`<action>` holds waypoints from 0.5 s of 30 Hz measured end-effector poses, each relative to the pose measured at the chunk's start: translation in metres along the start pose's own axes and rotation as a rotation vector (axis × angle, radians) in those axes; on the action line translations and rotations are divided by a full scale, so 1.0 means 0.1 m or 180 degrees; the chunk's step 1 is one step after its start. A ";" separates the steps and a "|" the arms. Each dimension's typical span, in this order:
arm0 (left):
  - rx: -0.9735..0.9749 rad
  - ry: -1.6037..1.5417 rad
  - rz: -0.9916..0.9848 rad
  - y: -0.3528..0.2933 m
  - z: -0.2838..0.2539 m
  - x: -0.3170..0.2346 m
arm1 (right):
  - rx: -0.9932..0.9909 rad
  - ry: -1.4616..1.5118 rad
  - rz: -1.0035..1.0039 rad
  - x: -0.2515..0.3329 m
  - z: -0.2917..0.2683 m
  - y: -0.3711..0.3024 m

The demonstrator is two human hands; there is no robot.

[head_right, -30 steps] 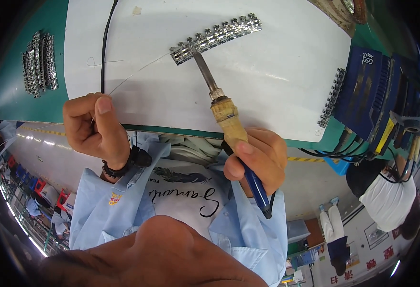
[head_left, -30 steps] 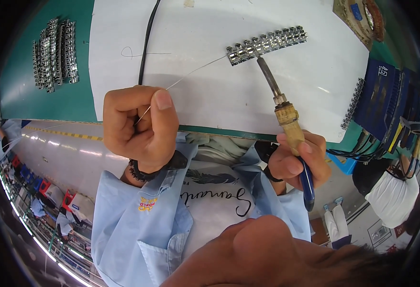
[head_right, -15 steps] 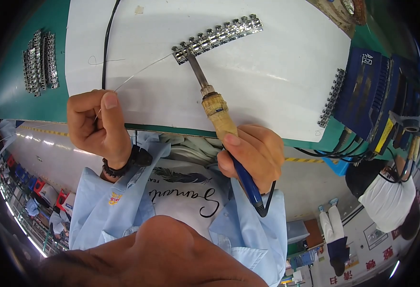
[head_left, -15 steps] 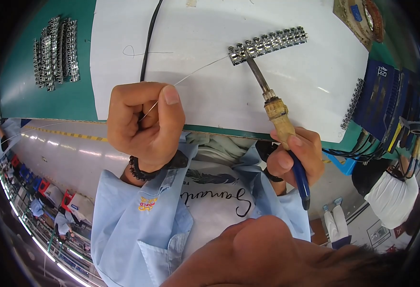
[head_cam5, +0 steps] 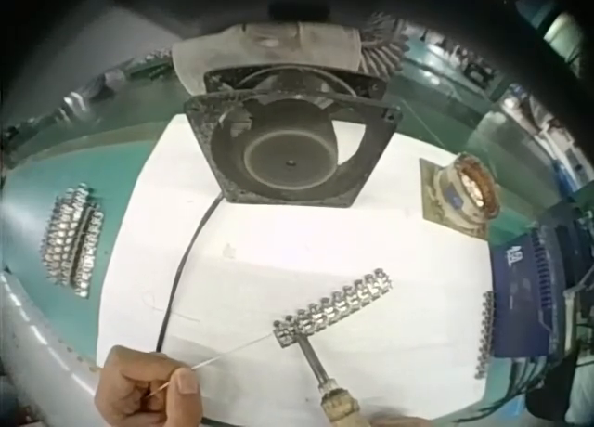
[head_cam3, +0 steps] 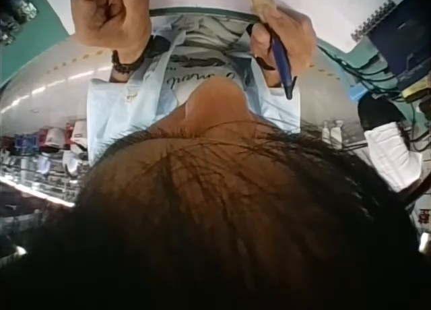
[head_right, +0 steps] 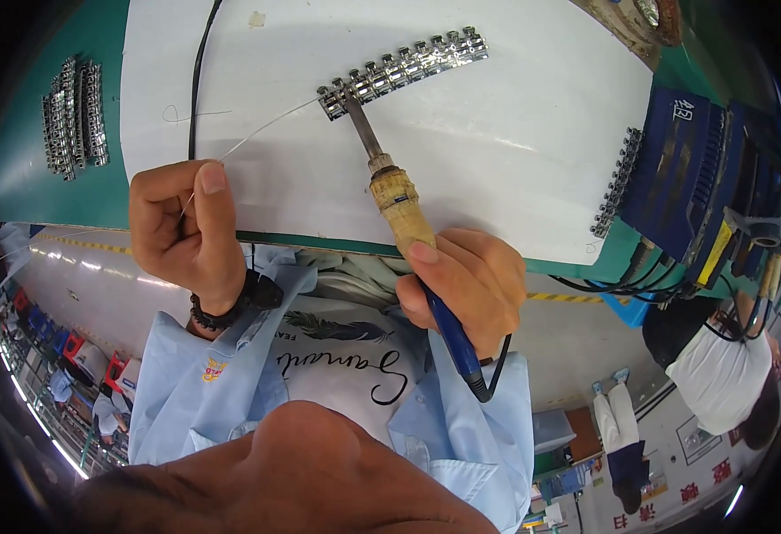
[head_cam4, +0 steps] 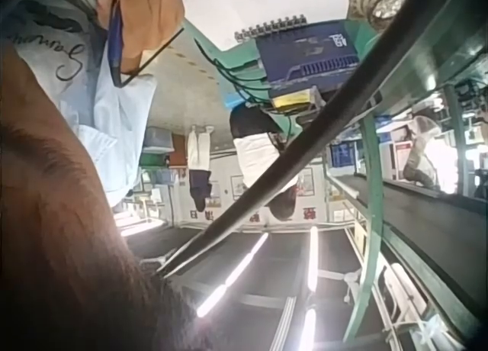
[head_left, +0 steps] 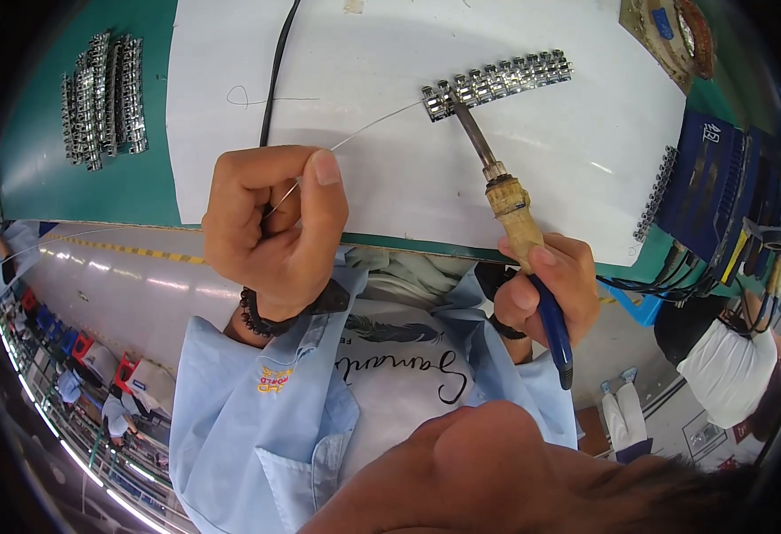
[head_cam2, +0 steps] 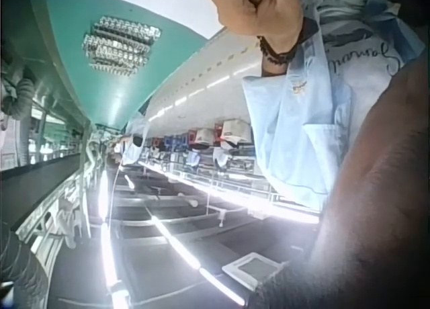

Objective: Soldering electronic components onto a metal terminal strip at a workbench.

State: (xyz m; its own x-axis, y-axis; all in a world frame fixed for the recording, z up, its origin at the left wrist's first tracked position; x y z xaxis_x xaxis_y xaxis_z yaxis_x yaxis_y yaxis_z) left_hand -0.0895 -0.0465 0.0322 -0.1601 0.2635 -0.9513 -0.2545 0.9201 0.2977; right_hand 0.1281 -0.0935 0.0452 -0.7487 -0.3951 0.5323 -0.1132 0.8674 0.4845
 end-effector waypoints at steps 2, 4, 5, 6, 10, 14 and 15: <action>-0.0100 -0.0192 0.0049 0.00 -0.02 0.00 | -0.0017 -0.0049 -0.0114 0.00 -0.01 0.00; -0.0106 -0.0217 0.0052 0.01 -0.02 0.00 | -0.0026 -0.0070 -0.0168 -0.02 0.00 -0.02; -0.0111 -0.0245 0.0055 0.02 -0.02 -0.01 | -0.0194 0.0004 -0.0235 -0.03 -0.01 -0.04; -0.0115 -0.0273 0.0058 0.02 -0.02 -0.01 | -0.0362 0.0078 -0.0301 -0.04 -0.02 -0.06; -0.0092 -0.0263 0.0085 0.01 -0.04 0.01 | -0.0457 0.0090 -0.0462 -0.03 -0.03 -0.06; -0.0056 -0.0155 0.0047 0.00 -0.04 0.03 | -0.0366 0.0077 -0.0471 -0.01 0.00 -0.05; -0.0060 -0.0152 0.0043 0.00 -0.04 0.03 | -0.0340 0.0085 -0.0454 -0.01 0.01 -0.06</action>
State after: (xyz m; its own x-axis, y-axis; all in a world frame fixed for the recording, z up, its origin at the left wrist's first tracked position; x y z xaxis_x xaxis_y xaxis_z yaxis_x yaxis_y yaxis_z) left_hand -0.0937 -0.0471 0.0294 -0.1180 0.2900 -0.9497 -0.2705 0.9109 0.3117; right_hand 0.1290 -0.0975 0.0412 -0.7123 -0.5208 0.4705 -0.1459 0.7656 0.6266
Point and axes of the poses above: each hand's wrist, its own y-axis towards the middle knuckle, its own z-axis out of the palm, x = y × z, the point moved 6 cm from there along y, towards the middle knuckle, and after that the axes turned 13 degrees about -y, right-handed, at the moved point
